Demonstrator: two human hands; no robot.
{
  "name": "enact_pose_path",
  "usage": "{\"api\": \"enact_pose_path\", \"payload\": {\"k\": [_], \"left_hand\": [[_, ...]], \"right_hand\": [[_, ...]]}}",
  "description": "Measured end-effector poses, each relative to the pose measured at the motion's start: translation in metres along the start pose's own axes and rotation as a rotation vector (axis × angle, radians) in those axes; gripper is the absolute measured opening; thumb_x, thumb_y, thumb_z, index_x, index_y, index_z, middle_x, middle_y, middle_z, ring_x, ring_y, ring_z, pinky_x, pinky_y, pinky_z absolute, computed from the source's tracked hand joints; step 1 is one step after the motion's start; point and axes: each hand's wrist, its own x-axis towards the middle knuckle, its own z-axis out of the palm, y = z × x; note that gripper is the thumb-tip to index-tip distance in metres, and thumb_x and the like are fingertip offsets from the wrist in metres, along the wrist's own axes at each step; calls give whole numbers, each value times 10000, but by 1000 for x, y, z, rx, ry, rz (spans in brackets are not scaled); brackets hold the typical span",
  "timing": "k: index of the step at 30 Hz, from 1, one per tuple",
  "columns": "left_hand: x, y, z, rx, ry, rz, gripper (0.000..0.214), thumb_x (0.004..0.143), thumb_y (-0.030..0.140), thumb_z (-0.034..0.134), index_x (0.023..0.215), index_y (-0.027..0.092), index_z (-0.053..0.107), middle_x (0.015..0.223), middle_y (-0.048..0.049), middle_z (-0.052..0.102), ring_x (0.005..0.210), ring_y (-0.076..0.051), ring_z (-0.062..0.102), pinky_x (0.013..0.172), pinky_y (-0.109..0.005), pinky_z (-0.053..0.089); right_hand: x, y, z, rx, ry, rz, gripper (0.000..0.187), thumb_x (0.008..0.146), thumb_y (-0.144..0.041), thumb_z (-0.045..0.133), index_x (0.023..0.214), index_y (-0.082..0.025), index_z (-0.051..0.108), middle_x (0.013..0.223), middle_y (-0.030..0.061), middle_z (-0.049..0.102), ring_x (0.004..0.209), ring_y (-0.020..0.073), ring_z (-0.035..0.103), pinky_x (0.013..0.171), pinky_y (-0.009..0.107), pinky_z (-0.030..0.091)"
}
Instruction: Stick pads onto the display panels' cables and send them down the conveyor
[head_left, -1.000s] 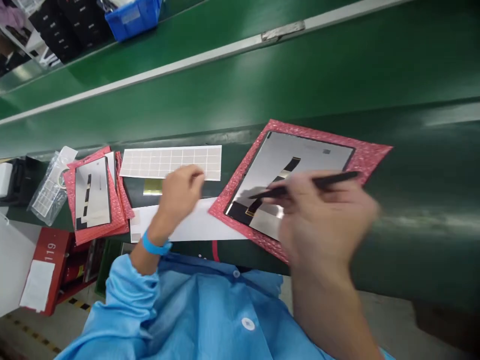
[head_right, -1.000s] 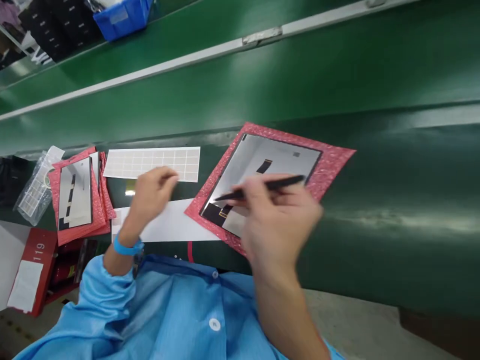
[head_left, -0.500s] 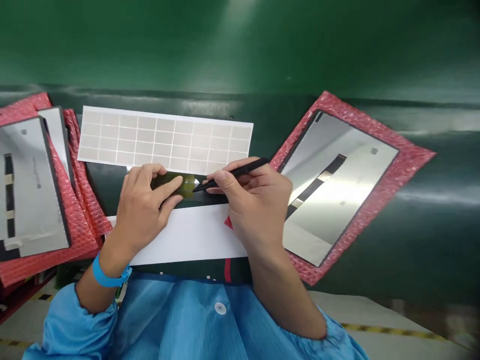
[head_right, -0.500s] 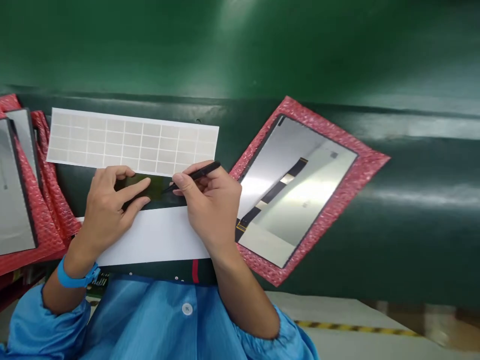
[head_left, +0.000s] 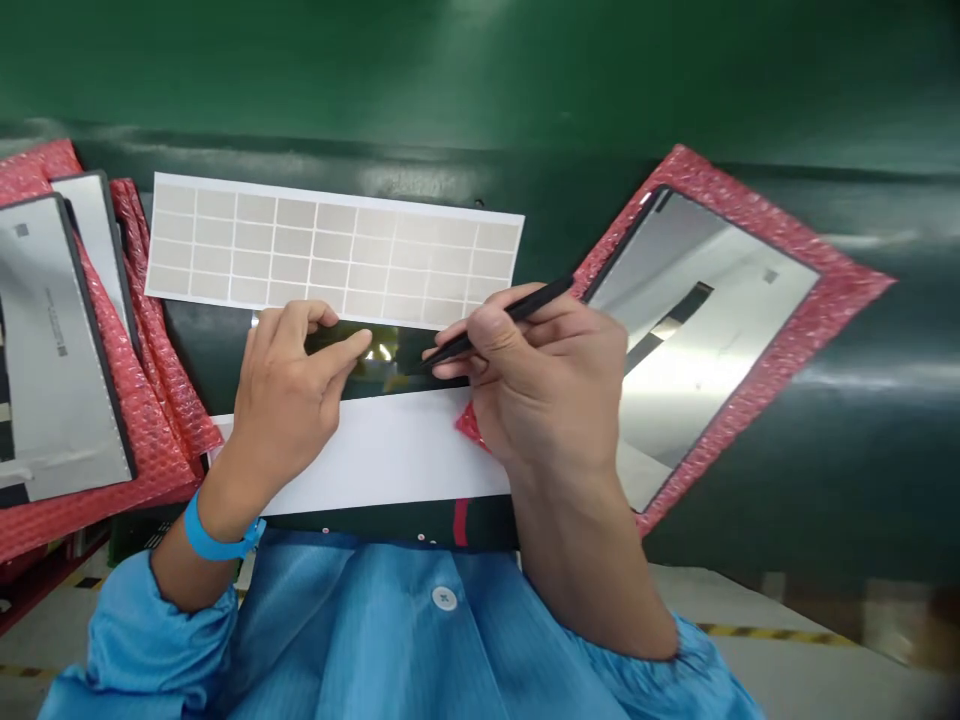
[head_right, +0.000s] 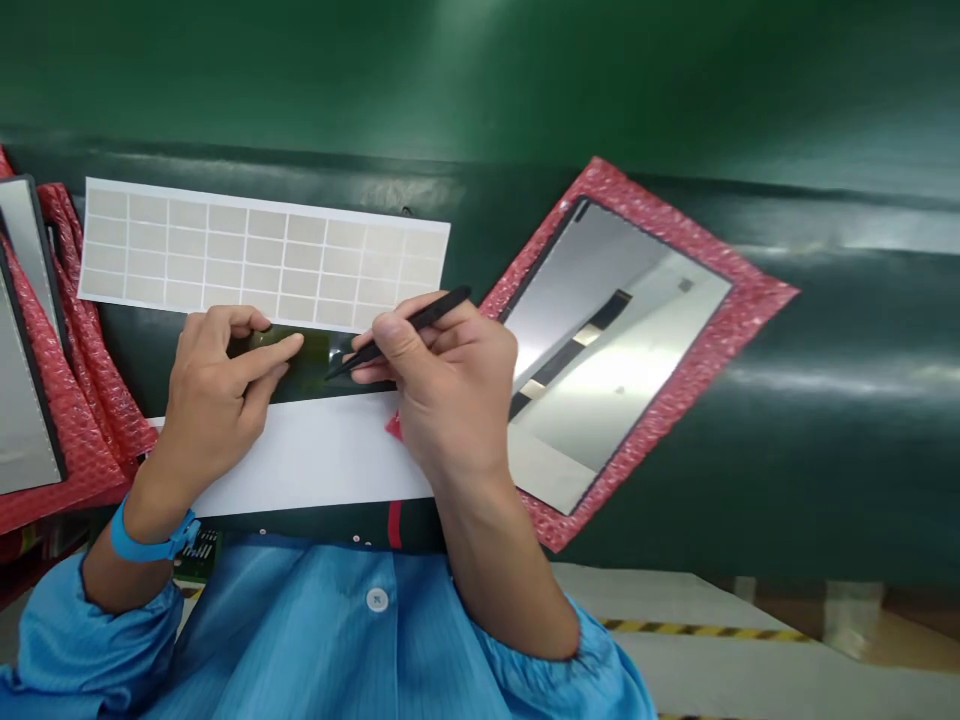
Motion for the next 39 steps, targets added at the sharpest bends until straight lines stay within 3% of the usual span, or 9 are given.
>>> {"api": "enact_pose_path", "payload": {"k": [3, 6, 9, 11, 14, 17, 22, 30, 39], "left_hand": [[1, -5, -3, 10, 35, 44, 289, 1083, 220, 585, 1229, 309, 817, 1266, -91, 671, 1131, -273, 614, 988, -481, 547], [5, 8, -6, 42, 102, 80, 257, 1068, 212, 614, 1196, 298, 819, 1218, -103, 704, 1123, -300, 647, 969, -501, 555], [7, 47, -1, 67, 153, 160, 248, 1053, 192, 646, 1254, 248, 779, 1211, -114, 744, 1143, -318, 682, 970, -492, 551], [6, 81, 11, 54, 102, 240, 299, 1058, 199, 654, 1342, 140, 725, 1260, -155, 763, 1179, -338, 691, 987, -486, 551], [-1, 121, 35, 10, 11, 290, 344, 1071, 190, 645, 1360, 7, 680, 1278, -211, 771, 1227, -355, 691, 1025, -477, 553], [-5, 136, 50, -19, 16, 295, 321, 1038, 111, 666, 1331, -16, 695, 1243, -229, 774, 1203, -355, 705, 1027, -483, 562], [-1, 136, 54, -33, 56, 307, 355, 959, 45, 738, 1307, -23, 720, 1195, -250, 760, 1143, -360, 702, 990, -500, 597], [5, 138, 57, 1, -7, 323, 377, 944, 124, 804, 1302, 24, 745, 1199, -244, 729, 1128, -361, 700, 944, -502, 606], [5, 139, 57, 0, -24, 310, 383, 956, 140, 790, 1328, 64, 738, 1204, -253, 738, 1103, -394, 736, 897, -563, 605]], "right_hand": [[-2, -14, -34, 55, 79, -62, 346, 855, -477, 933, 849, -225, 695, 758, -14, 756, 584, 137, 722, 508, 230, 618], [-6, -24, -87, 33, 257, -152, 348, 830, -458, 961, 831, -223, 704, 746, -21, 746, 565, 129, 705, 503, 233, 613], [-14, -22, -132, 9, 400, -148, 348, 830, -451, 962, 792, -205, 718, 718, -9, 746, 530, 126, 690, 464, 224, 591], [-20, -17, -145, 23, 448, -121, 359, 811, -465, 975, 786, -207, 727, 704, -14, 754, 495, 123, 675, 444, 224, 586], [-26, -12, -146, 61, 461, -105, 344, 789, -454, 994, 799, -213, 748, 718, -9, 778, 531, 130, 714, 486, 213, 621], [-28, -14, -139, 76, 431, -107, 279, 831, -388, 969, 807, -214, 753, 724, 10, 785, 607, 152, 765, 514, 203, 638], [-28, -21, -133, 23, 444, -107, 234, 846, -338, 951, 849, -227, 745, 710, 7, 787, 584, 184, 775, 478, 234, 649], [-33, -16, -132, -37, 476, -84, 175, 853, -184, 909, 889, -176, 737, 761, 22, 792, 704, 251, 830, 502, 281, 680], [-36, -22, -125, -267, 504, -95, 113, 909, -160, 838, 855, -203, 748, 841, 1, 795, 715, 228, 803, 545, 358, 687]]}}
